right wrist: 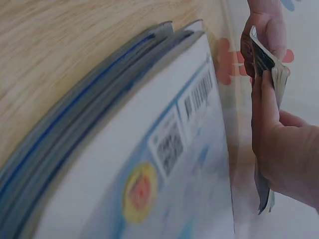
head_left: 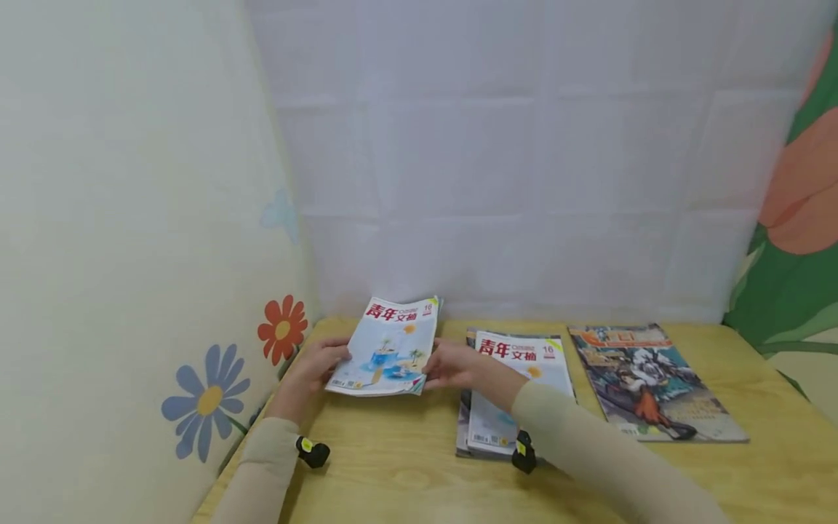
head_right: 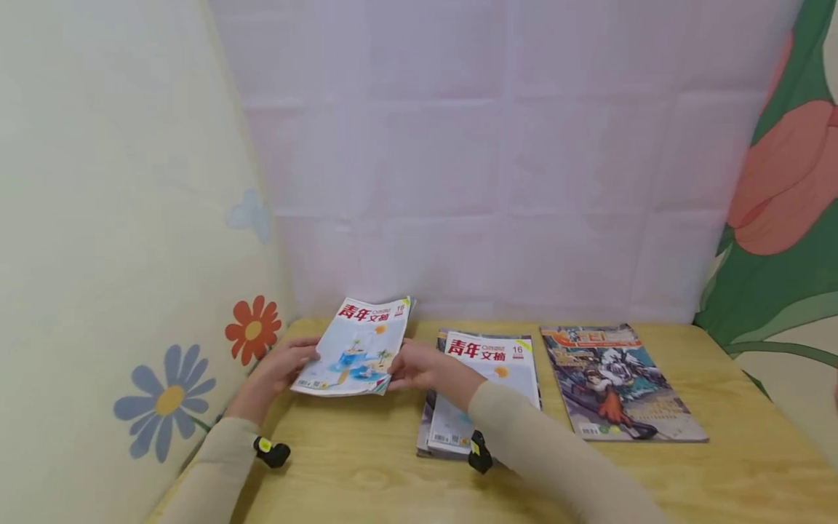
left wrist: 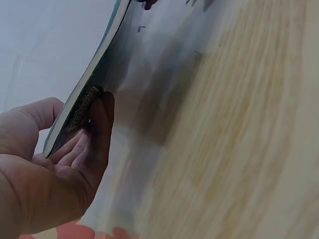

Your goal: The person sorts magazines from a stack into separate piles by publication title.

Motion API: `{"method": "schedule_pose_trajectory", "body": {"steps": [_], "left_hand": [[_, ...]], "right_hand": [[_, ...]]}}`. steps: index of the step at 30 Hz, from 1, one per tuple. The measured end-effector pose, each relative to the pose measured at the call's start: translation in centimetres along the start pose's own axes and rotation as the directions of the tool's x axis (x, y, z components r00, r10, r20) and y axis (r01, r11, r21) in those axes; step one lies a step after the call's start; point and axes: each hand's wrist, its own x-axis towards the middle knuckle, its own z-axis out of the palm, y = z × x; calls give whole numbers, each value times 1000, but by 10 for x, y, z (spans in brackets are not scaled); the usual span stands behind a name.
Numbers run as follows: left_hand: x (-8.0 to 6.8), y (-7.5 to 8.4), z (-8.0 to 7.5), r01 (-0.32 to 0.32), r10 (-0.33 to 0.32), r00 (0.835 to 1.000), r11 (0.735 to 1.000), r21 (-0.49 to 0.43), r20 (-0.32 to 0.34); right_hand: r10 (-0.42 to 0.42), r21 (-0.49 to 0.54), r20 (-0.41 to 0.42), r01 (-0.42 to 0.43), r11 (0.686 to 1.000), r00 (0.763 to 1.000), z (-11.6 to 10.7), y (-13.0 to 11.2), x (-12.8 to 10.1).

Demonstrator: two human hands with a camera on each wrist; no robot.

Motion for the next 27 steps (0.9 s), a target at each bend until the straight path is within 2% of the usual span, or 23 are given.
{"method": "schedule_pose_trajectory", "body": {"steps": [9, 14, 20, 23, 27], "left_hand": [[1, -9, -9, 41, -40, 998, 999, 15, -46], [3, -10, -7, 68, -58, 995, 989, 131, -82], [5, -5, -3, 38, -27, 998, 976, 216, -52], [4, -3, -4, 35, -22, 998, 962, 271, -51], [1, 2, -4, 33, -16, 999, 926, 377, -50]], "right_hand": [[44, 7, -53, -44, 999, 998, 12, 12, 16], [61, -9, -61, -62, 998, 996, 11, 15, 18], [76, -81, -105, -85, 993, 992, 1, 11, 15], [104, -135, -91, -116, 984, 990, -1, 4, 9], [98, -328, -65, -114, 938, 993, 0, -9, -5]]}}
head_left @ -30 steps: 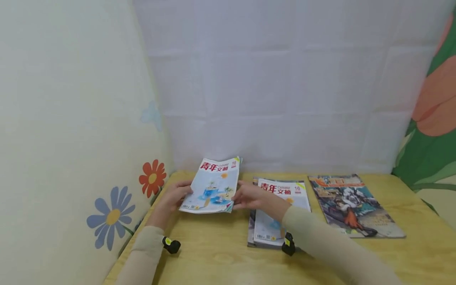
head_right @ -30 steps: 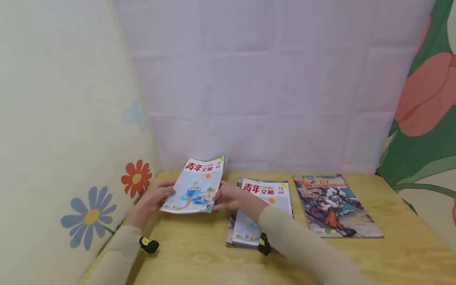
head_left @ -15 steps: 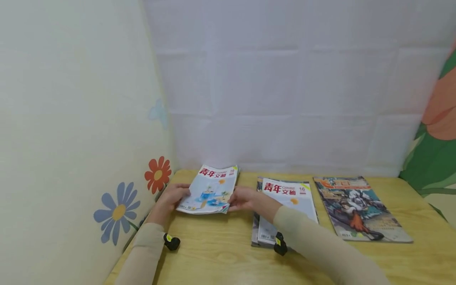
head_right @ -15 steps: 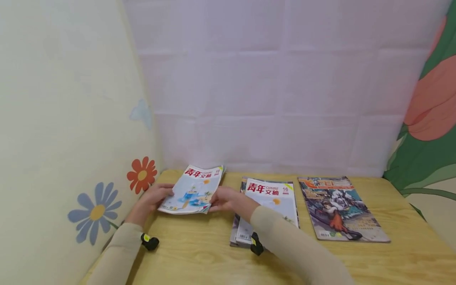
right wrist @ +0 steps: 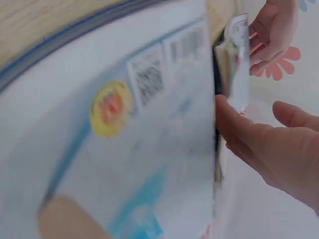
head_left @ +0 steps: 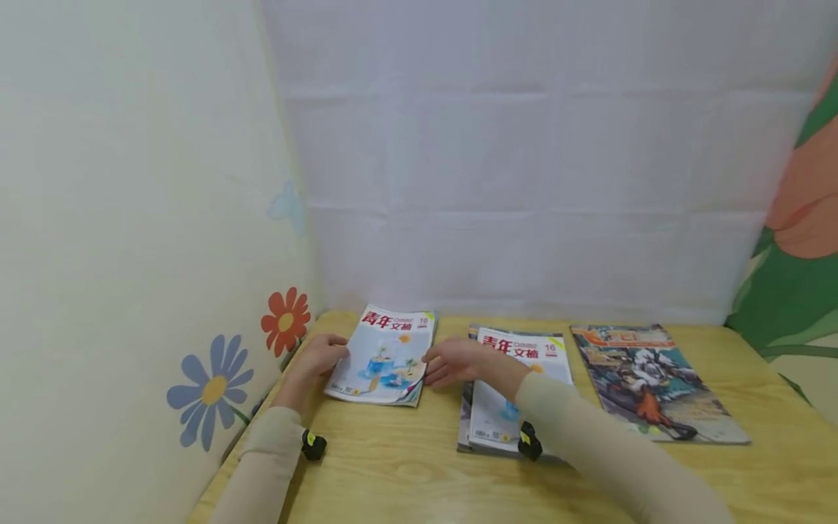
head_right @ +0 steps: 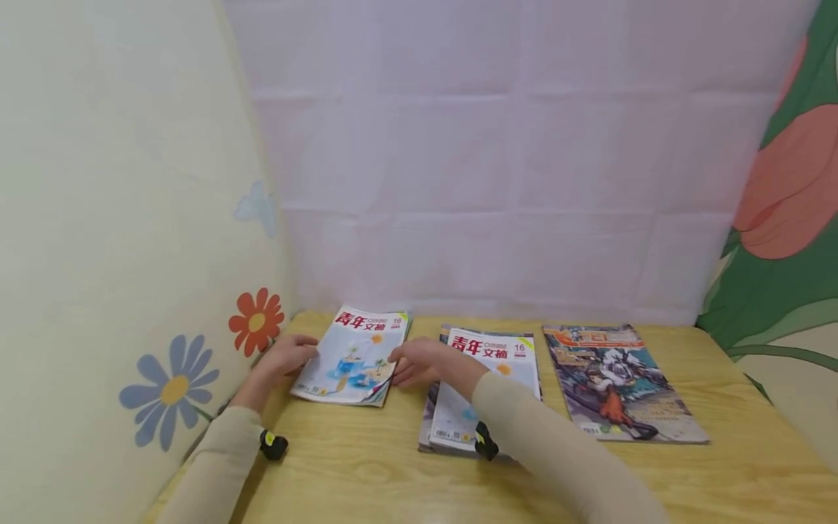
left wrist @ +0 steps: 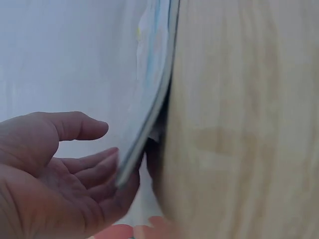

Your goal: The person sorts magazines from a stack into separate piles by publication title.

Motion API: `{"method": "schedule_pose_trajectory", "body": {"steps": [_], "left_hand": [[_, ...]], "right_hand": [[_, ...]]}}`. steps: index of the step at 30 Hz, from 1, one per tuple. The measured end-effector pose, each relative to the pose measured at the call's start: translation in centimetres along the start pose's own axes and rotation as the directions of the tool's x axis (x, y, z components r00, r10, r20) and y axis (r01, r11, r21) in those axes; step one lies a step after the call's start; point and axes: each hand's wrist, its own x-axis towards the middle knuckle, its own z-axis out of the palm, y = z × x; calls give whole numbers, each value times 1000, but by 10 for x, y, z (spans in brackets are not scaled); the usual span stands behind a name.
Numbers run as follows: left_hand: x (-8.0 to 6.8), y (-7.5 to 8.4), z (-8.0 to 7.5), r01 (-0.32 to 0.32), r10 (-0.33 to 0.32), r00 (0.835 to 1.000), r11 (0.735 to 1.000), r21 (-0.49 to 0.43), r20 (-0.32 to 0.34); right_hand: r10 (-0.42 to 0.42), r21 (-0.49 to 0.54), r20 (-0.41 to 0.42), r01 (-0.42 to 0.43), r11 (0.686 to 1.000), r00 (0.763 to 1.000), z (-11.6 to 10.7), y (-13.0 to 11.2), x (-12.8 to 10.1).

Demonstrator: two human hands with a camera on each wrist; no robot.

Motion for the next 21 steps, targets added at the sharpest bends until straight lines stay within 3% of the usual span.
{"method": "schedule_pose_trajectory", "body": {"steps": [3, 6, 12, 21], "left_hand": [[-6, 6, -1, -10, 10, 1000, 998, 66, -1], [-14, 14, -3, -23, 25, 999, 993, 113, -21], [-27, 32, -2, -100, 106, 992, 991, 83, -62], [-43, 63, 15, -274, 276, 961, 961, 44, -27]], "right_hand": [[-36, -110, -17, 34, 993, 999, -3, -7, -12], [-69, -130, -8, 68, 989, 998, -6, -9, -22], [-174, -181, 11, 173, 968, 985, -17, -5, -43], [-360, -452, -58, 297, 841, 931, -37, -1, -80]]}}
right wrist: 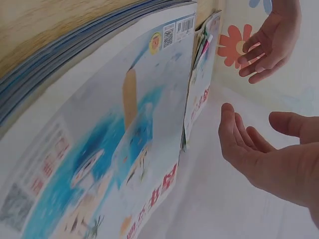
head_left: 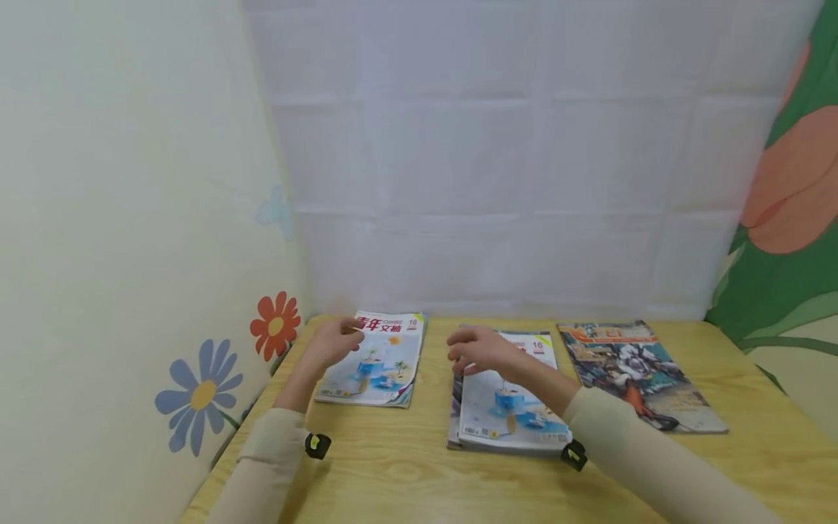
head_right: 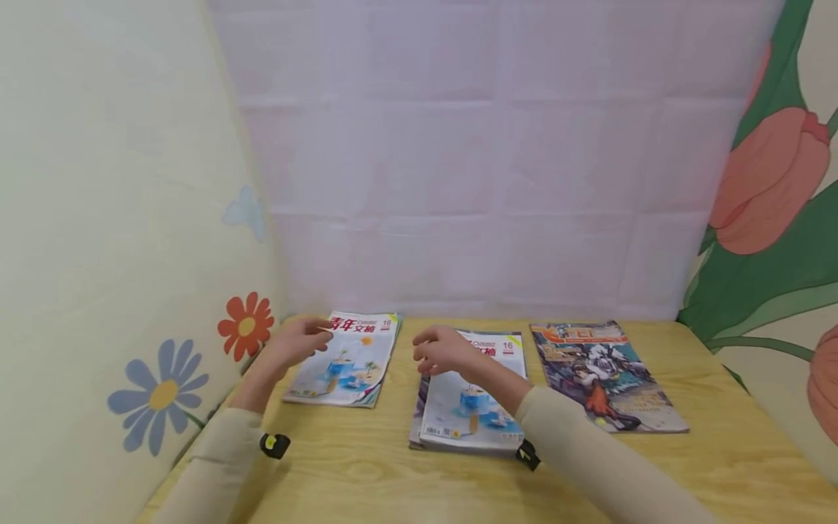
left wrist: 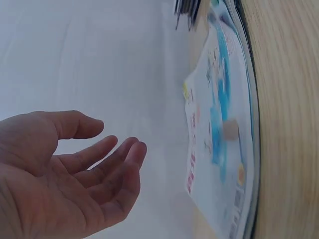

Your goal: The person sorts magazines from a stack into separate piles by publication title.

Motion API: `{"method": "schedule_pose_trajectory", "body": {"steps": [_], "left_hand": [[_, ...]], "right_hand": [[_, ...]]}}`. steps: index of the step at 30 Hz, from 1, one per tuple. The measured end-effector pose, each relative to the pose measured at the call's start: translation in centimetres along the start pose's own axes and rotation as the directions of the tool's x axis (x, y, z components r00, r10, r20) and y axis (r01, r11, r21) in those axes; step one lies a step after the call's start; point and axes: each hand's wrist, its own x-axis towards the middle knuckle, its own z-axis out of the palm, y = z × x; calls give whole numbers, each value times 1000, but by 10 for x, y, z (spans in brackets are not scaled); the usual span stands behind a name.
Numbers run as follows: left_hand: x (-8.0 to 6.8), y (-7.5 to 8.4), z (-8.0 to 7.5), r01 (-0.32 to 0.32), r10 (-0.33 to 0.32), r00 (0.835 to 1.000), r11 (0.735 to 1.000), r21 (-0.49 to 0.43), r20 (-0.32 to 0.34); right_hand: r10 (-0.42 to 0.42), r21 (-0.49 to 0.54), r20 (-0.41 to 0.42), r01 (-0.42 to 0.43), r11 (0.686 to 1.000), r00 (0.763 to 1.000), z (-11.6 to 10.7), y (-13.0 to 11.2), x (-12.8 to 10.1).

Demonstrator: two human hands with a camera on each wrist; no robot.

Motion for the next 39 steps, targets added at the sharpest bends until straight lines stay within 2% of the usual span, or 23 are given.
{"method": "schedule_pose_trajectory", "body": {"steps": [5, 10, 14, 17, 21, 25, 32, 35, 39], "left_hand": [[-8, 18, 13, -93, 91, 995, 995, 42, 49], [-17, 33, 26, -212, 207, 975, 975, 69, 77], [-23, 41, 37, -298, 291, 952, 952, 74, 99], [-25, 44, 50, -326, 319, 943, 943, 66, 99], [-27, 47, 72, -328, 322, 939, 944, 32, 121], [-32, 54, 93, -311, 305, 932, 950, -3, 197], [-41, 61, 119, -195, 209, 929, 978, -75, 304], [-43, 61, 127, -163, 185, 926, 982, -92, 330], [-44, 61, 136, -127, 153, 924, 987, -97, 349]], "right_hand": [[-53, -73, -87, 47, 996, 995, -11, 5, -15], [-148, -236, -165, 107, 966, 975, -24, 21, -25], [-162, -335, -233, 77, 939, 959, -32, 36, -30], [-164, -368, -270, 56, 928, 949, -37, 47, -38], [-203, -418, -280, 72, 906, 938, -46, 59, -52], [-195, -463, -291, 41, 886, 936, -54, 65, -67], [-167, -481, -329, -13, 876, 929, -66, 72, -89], [-148, -484, -340, -38, 874, 929, -73, 78, -96], [-83, -473, -350, -100, 876, 933, -81, 85, -103]]}}
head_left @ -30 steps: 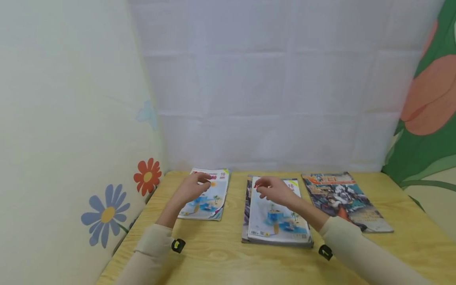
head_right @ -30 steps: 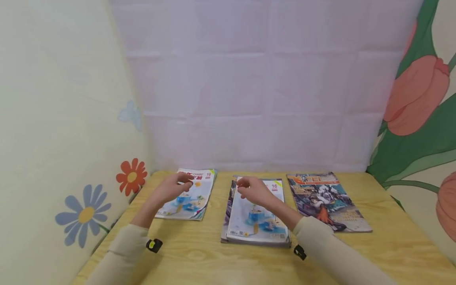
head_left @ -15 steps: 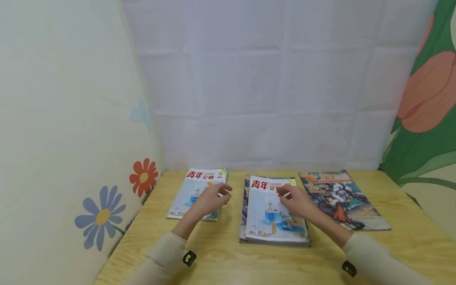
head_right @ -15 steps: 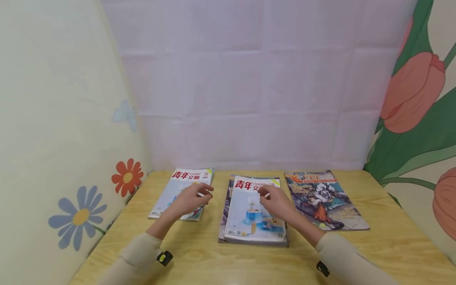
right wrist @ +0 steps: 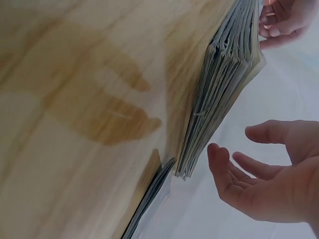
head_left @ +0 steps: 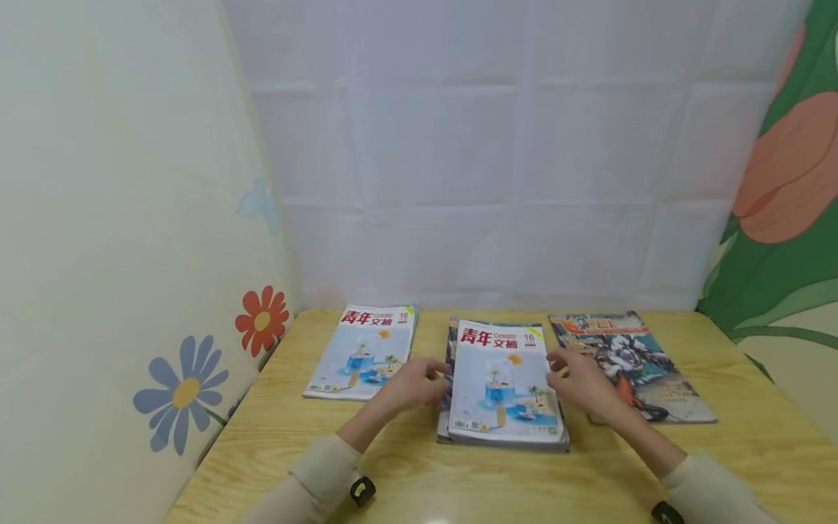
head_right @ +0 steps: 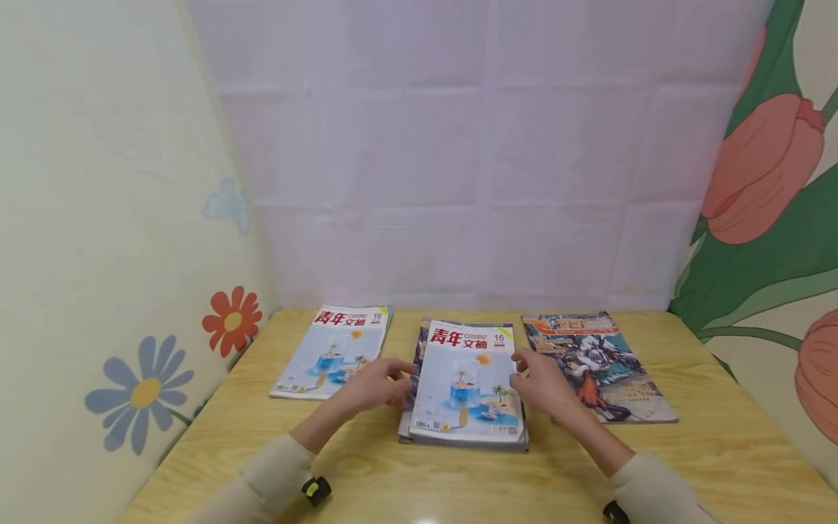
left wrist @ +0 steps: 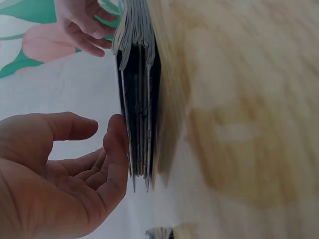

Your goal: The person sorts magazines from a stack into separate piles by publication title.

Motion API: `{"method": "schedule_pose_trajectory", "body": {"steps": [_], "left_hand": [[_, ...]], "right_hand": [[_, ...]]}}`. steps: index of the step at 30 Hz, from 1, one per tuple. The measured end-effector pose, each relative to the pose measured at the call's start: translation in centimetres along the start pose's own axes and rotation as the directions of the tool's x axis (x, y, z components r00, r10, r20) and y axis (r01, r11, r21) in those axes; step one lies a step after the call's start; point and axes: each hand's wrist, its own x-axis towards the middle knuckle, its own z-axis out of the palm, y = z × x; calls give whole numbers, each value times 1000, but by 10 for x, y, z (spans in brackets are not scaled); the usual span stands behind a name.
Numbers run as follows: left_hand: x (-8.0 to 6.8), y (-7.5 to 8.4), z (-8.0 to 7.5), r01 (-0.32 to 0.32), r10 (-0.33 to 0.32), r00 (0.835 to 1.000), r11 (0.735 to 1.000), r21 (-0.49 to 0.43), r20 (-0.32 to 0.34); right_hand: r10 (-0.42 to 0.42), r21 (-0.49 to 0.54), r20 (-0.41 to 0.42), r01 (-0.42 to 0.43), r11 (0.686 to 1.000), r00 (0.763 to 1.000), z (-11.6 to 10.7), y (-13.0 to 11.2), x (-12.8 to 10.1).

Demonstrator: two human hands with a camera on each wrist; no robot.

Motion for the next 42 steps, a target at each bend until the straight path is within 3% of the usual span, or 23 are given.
{"method": "schedule_pose_trajectory", "body": {"steps": [9, 16, 24, 30, 34, 39, 42], "left_hand": [[3, 2, 7, 62, -61, 998, 998, -16, 10], [6, 5, 10, 81, -80, 997, 996, -26, 14], [8, 4, 10, 91, -92, 996, 991, -93, -7], [12, 5, 13, 96, -107, 993, 977, -189, -48], [16, 7, 17, 111, -131, 991, 940, -322, -41], [19, 14, 21, 152, -142, 988, 854, -498, 58], [19, 18, 23, 162, -127, 987, 840, -518, 102]], "right_hand": [[96, -14, 97, -95, 995, 991, -7, 10, 6], [166, 89, 200, -187, 978, 966, -11, 12, 6], [218, 118, 226, -248, 962, 950, -9, 13, 10], [243, 226, 233, -295, 928, 942, -7, 21, 12], [231, 295, 250, -301, 907, 940, -8, 25, 12], [246, 300, 251, -317, 900, 936, -8, 25, 14], [250, 306, 251, -322, 896, 935, -7, 27, 15]]}}
